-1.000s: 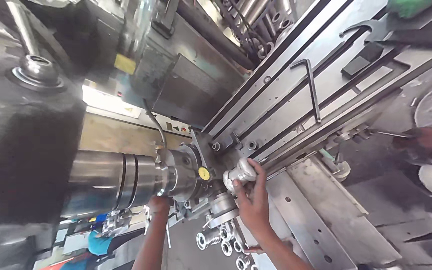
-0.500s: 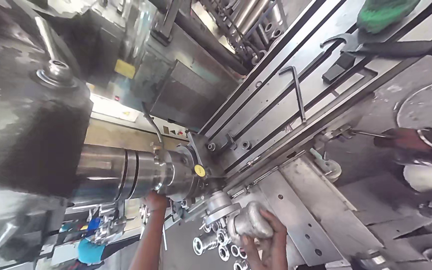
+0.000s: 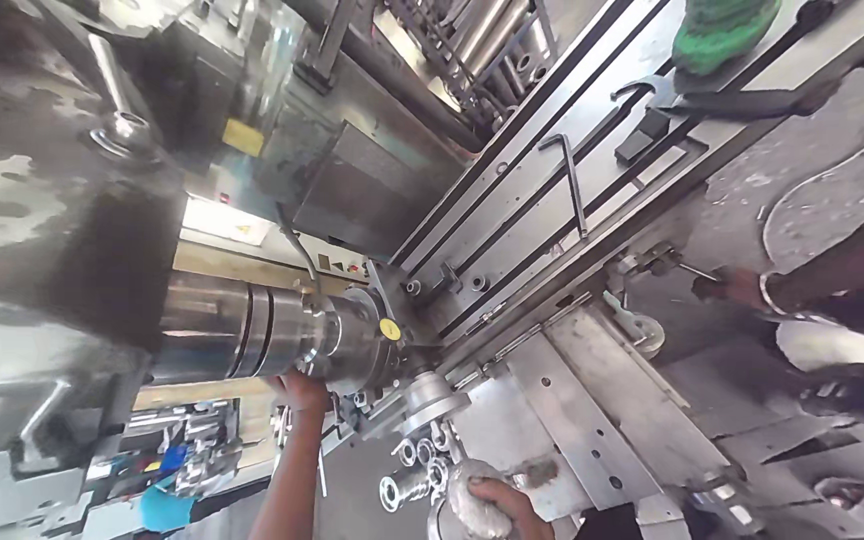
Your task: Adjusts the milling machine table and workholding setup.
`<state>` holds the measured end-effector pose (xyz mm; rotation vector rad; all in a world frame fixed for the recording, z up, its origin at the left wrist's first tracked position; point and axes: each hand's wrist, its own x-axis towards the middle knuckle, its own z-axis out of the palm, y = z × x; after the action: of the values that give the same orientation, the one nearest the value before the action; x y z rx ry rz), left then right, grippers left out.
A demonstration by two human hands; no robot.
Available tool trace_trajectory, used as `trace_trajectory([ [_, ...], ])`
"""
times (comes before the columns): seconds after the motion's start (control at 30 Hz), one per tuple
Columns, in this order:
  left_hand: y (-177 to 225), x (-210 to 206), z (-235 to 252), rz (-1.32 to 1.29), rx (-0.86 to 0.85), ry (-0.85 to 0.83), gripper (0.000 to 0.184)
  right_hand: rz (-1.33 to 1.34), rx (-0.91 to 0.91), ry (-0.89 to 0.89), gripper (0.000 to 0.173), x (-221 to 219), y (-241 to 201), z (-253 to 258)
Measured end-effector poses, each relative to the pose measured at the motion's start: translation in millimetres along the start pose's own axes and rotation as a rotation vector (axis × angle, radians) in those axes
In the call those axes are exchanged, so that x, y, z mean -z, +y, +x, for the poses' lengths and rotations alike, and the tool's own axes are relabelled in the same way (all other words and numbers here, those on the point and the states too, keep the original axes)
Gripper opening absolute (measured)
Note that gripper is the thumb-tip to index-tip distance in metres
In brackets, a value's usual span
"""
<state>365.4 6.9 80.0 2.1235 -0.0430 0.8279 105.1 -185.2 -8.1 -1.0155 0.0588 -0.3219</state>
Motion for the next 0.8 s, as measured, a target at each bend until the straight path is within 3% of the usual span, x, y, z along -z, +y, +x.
trace_trajectory([
  [0.6,-16,2,10,-0.081,-0.071,0.002,0.052,-0.023,0.007,-0.097,0.04,0,-3,1],
  [0.8,-22,5,13,-0.127,-0.107,-0.035,0.045,-0.037,0.016,-0.107,0.04,0,-2,3],
])
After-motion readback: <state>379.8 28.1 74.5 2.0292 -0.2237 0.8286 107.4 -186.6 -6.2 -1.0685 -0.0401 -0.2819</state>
